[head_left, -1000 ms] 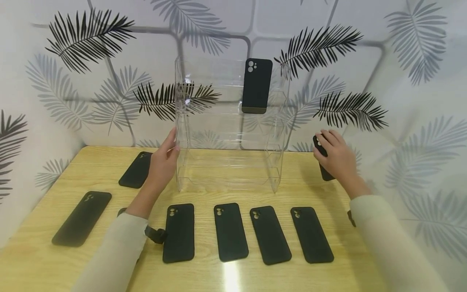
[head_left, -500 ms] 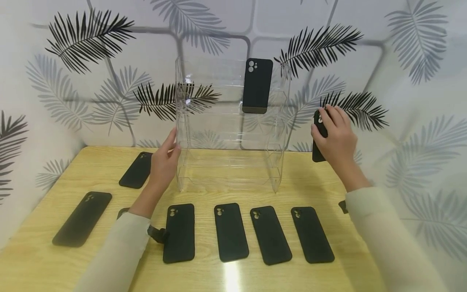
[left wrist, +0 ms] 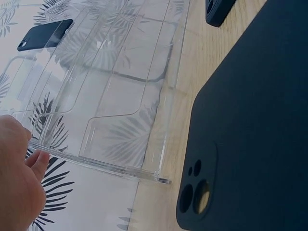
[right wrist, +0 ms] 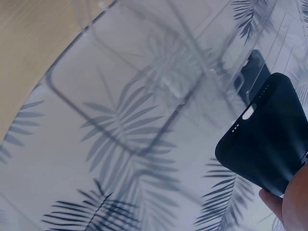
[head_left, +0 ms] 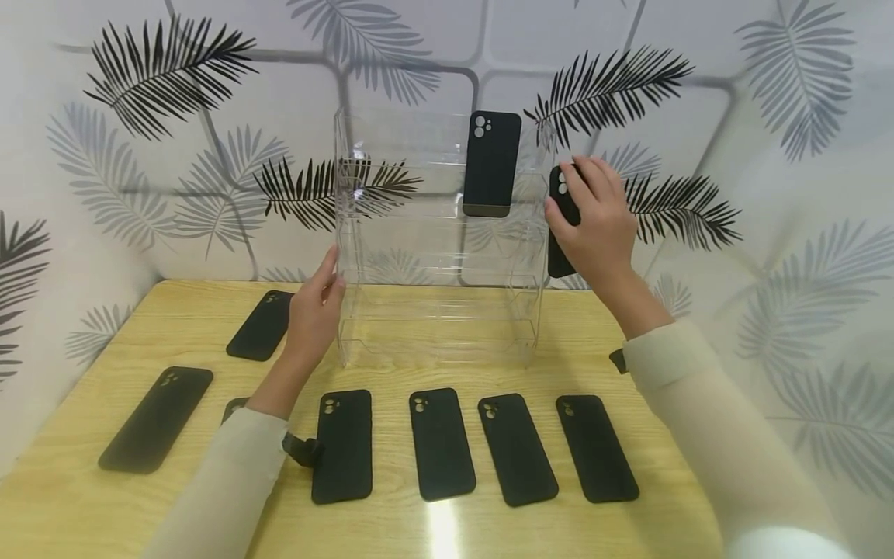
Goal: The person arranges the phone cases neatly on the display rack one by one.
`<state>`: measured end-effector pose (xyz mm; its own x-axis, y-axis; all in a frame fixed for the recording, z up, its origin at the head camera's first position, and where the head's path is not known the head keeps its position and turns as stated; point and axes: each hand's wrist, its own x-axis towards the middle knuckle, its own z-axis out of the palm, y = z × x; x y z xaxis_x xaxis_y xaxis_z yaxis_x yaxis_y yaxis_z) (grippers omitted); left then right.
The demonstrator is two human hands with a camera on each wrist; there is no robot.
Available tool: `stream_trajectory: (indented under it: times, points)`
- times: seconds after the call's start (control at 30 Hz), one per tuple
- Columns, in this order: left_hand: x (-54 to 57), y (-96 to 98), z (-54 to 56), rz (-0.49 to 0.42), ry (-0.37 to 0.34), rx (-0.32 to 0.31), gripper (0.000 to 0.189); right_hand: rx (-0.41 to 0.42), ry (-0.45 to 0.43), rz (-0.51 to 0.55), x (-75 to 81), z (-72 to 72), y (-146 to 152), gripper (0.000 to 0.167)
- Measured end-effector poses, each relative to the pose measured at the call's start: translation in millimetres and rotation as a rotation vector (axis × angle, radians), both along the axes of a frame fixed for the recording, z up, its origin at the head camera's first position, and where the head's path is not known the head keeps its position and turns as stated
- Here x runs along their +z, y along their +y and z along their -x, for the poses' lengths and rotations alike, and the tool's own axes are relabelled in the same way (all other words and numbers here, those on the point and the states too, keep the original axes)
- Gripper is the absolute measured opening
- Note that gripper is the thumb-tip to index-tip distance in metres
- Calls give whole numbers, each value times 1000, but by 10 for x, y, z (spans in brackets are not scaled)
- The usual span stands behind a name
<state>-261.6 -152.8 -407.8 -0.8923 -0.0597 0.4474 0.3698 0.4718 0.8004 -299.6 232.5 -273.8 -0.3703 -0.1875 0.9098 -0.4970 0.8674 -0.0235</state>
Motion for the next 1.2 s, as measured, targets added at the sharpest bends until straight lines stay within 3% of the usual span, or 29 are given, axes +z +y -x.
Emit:
stream_trajectory:
  times: [0.13,0.4,0.87,1.2]
  points:
    - [-1,16,3,10,2,0,54,13,-13,-21,85,52,-211,46]
    - [19,50,11,21,-5,-6,53,-40,-6,-19,183,177,-563,47]
    - [14,47,-28,40,7,18,53,-99,25,4,229,400,-1087,45]
    - [5,32,-15,36,6,20,55,-107,-14,36,372,562,-1429,47]
